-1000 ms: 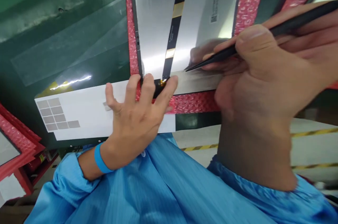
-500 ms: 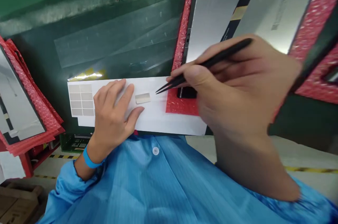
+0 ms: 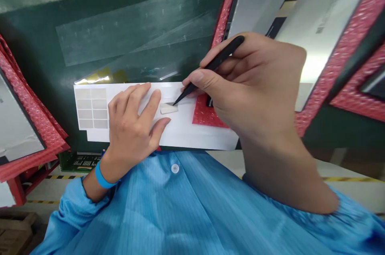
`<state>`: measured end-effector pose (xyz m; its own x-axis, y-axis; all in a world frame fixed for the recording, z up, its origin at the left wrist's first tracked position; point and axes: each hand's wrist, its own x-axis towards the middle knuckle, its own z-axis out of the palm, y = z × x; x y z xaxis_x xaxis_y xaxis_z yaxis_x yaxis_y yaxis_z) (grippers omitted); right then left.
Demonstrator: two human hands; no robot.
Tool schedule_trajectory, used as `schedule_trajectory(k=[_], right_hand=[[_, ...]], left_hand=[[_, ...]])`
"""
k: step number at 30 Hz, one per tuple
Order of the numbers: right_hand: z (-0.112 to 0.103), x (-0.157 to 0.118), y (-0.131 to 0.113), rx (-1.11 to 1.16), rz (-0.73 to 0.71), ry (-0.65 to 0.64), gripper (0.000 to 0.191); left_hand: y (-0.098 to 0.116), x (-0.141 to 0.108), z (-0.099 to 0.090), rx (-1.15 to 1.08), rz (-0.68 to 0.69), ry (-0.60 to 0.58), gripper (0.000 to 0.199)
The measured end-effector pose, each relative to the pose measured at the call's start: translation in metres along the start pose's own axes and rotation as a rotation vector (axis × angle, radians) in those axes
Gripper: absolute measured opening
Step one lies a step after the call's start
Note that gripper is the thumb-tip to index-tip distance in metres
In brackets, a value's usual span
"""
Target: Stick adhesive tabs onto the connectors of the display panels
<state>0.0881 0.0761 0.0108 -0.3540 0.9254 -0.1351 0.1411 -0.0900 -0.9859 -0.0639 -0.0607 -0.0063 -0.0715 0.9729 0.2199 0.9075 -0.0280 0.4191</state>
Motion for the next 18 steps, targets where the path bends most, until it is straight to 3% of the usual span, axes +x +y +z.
schedule_trajectory(k=[5,11,15,18], right_hand=[[-0.008,0.0,-0.007,0.219,-0.089,0.075,0.034],[-0.071,0.006,-0.012,0.223,-0.195,0.35,0.041],[-0.088,0.011,-0.001,0.166,-0.116,0.358,0.041],[-0.087,0.015,0.005,0.111,-0.063,0.334,0.042]], left_hand=[[-0.002,0.002,-0.003,0.001,-0.002,-0.002,0.046],[0.017,0.02,-0.013,0.046,0.011,-0.013,0.034],[0.05,0.043,0.007,-0.074,0.074,0.106,0.024],[0.064,0.055,0.03,-0.1,0.09,0.101,0.025]])
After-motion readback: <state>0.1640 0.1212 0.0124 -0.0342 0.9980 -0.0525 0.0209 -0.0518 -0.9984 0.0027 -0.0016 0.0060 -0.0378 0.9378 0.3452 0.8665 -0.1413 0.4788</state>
